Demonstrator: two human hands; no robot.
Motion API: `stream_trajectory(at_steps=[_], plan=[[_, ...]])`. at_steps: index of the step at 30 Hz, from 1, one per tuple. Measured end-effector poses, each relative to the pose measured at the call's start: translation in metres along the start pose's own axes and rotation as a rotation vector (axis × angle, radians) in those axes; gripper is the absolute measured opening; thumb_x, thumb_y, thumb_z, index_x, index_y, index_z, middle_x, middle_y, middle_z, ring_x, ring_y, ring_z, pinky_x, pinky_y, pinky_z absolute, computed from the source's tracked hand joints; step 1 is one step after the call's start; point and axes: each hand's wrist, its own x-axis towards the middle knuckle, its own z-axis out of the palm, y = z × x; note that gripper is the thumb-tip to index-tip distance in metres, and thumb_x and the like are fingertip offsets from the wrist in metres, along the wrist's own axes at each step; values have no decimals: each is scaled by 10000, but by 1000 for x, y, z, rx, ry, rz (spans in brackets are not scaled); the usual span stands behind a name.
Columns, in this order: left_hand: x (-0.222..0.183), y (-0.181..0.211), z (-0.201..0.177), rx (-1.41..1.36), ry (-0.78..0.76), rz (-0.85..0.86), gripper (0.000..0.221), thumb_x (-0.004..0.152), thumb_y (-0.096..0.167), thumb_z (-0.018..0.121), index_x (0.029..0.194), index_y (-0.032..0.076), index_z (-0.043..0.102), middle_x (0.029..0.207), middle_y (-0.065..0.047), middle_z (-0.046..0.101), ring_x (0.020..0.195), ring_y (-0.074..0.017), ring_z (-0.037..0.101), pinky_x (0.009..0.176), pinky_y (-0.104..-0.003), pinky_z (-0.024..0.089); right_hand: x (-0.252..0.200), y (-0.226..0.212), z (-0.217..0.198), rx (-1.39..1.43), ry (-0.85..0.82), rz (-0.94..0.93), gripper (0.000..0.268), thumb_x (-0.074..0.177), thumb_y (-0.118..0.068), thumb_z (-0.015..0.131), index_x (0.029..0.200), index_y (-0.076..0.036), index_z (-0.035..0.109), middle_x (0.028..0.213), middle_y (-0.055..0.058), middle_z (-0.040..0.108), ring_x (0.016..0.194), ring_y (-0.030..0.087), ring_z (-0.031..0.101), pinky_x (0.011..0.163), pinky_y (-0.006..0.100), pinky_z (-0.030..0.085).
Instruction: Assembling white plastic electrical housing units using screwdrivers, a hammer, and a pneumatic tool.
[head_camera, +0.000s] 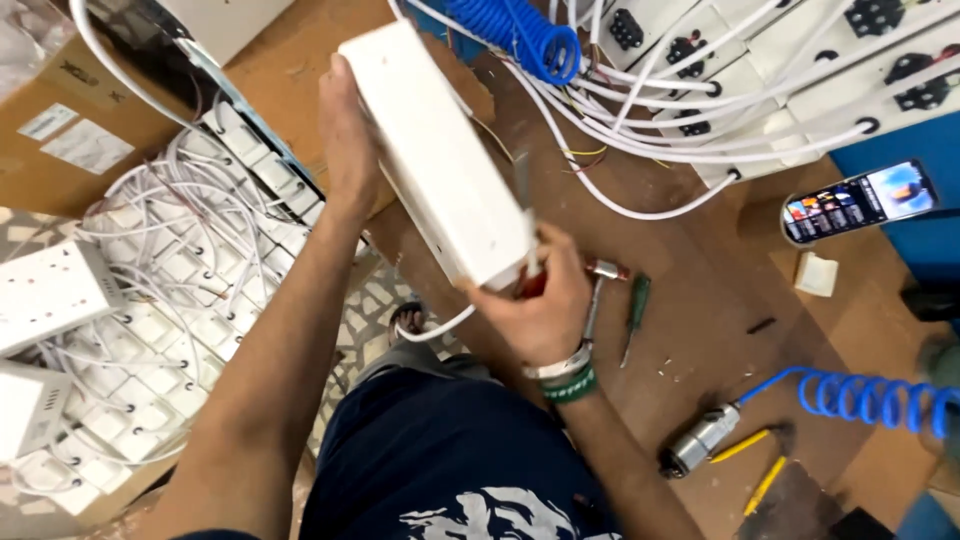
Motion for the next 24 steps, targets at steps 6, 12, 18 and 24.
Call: stream_trajectory(at_steps=[6,12,18,24], plan=[[-18,26,-34,228,-57,362,500,1078,338,580,1372,-44,448,1247,-191,558,1160,-291,556,997,-445,512,-29,-2,-2,86,-24,40,550,636,-279,976,840,-66,512,1365,148,596,869,200,569,739,311,510],[-85,116,-26,577,-382,829,732,859,418,826,1429,98,498,1415,-184,568,1394,-364,475,1170,-617,339,-102,42,-29,528,17,619,302,858,-147,812,1048,-71,590,723,-13,526,535,97,513,467,224,397],[-122,93,1,977,-773,901,818,713,592,757,1377,155,563,1408,-150,527,1466,-389,342,1218,-689,155,-144,47,-59,796,-322,775,543,952,-189,608,1451,-59,438,1023,126,707,648,167,624,547,266,501],[-124,99,1,922,-736,951,637,766,394,761,1314,129,574,1365,-155,530,1436,-388,385,1205,-673,215,-159,37,-82,301,-251,724,515,802,-108,788,1293,-129,632,1133,65,824,968,155,812,825,265,672]])
